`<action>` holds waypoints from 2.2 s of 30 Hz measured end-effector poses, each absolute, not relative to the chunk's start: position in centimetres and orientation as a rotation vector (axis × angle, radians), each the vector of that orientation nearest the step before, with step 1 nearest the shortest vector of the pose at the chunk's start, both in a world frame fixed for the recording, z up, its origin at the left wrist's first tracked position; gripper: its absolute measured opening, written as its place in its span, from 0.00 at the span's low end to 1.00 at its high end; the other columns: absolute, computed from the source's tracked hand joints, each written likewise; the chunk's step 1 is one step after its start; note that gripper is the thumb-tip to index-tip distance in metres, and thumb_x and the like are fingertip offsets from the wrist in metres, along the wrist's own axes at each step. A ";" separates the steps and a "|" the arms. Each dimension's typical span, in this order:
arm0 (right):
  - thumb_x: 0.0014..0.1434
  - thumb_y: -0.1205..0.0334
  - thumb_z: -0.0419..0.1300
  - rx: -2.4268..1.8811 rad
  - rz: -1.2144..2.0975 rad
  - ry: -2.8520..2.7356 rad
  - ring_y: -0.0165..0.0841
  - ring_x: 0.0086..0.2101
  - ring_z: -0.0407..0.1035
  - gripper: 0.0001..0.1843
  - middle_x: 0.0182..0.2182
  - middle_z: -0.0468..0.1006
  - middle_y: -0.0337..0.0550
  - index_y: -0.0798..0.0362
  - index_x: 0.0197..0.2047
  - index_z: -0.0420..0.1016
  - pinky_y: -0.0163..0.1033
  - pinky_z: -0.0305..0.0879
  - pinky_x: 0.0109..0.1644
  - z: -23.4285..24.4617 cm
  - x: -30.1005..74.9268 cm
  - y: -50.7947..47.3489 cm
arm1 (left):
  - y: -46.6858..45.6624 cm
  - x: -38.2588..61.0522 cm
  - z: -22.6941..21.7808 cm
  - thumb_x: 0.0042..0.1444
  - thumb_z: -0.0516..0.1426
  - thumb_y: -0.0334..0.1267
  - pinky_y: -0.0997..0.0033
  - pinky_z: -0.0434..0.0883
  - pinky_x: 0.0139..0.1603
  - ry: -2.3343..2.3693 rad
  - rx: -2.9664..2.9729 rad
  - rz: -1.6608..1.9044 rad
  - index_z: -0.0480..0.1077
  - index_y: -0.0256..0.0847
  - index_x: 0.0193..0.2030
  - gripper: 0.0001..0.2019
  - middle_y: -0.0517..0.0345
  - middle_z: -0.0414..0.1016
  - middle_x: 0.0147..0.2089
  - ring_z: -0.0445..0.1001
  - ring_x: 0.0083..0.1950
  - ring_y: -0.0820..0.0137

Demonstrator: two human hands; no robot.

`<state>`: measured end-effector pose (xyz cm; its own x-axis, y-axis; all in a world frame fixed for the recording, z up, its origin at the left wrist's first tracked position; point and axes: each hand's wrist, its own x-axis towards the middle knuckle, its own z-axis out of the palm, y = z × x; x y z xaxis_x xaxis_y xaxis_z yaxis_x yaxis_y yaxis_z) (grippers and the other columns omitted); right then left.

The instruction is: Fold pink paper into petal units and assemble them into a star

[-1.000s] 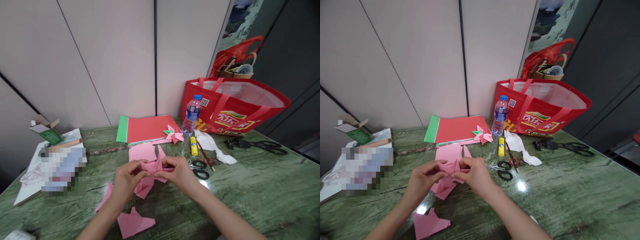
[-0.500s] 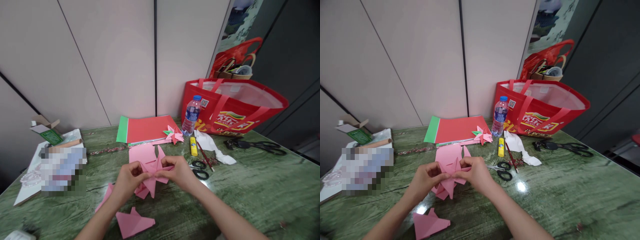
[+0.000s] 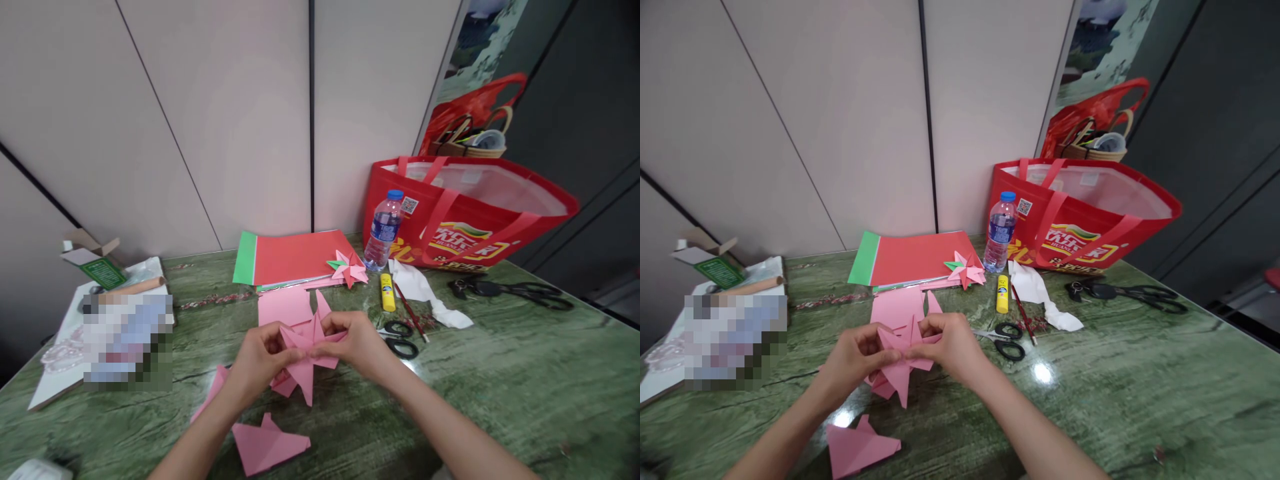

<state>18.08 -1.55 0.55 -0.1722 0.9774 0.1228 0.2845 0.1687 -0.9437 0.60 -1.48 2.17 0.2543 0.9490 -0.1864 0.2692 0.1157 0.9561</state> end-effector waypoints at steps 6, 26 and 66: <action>0.36 0.60 0.68 -1.220 1.063 -1.652 0.23 0.20 0.48 0.17 0.16 0.55 0.30 0.56 0.16 0.62 0.30 0.42 0.22 0.9 18.0 -1.7 | -1.5 0.7 2.3 0.38 0.60 0.30 0.81 0.57 0.16 1.209 1.372 0.785 0.66 0.36 0.26 0.07 0.67 0.64 0.17 0.60 0.17 0.79; 0.36 0.59 0.69 -1.180 0.977 -1.502 0.30 0.28 0.66 0.19 0.25 0.70 0.35 0.54 0.30 0.67 0.33 0.61 0.33 0.8 17.8 -1.4 | -1.6 0.5 2.1 0.40 0.62 0.36 0.80 0.60 0.14 1.230 1.438 0.868 0.68 0.36 0.33 0.12 0.67 0.63 0.15 0.61 0.14 0.78; 0.39 0.64 0.63 -1.259 1.160 -1.464 0.22 0.19 0.51 0.11 0.18 0.60 0.30 0.56 0.26 0.65 0.28 0.48 0.21 1.4 18.6 -1.2 | -1.9 0.8 2.8 0.43 0.58 0.35 0.78 0.65 0.23 1.191 1.541 0.977 0.71 0.38 0.28 0.04 0.62 0.69 0.23 0.65 0.23 0.76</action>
<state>18.62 -1.24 1.42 -0.1207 0.9921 0.0354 0.1924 0.0584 -0.9796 0.80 -1.87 2.81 0.2146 0.9755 0.0495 0.2400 -0.1018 0.9654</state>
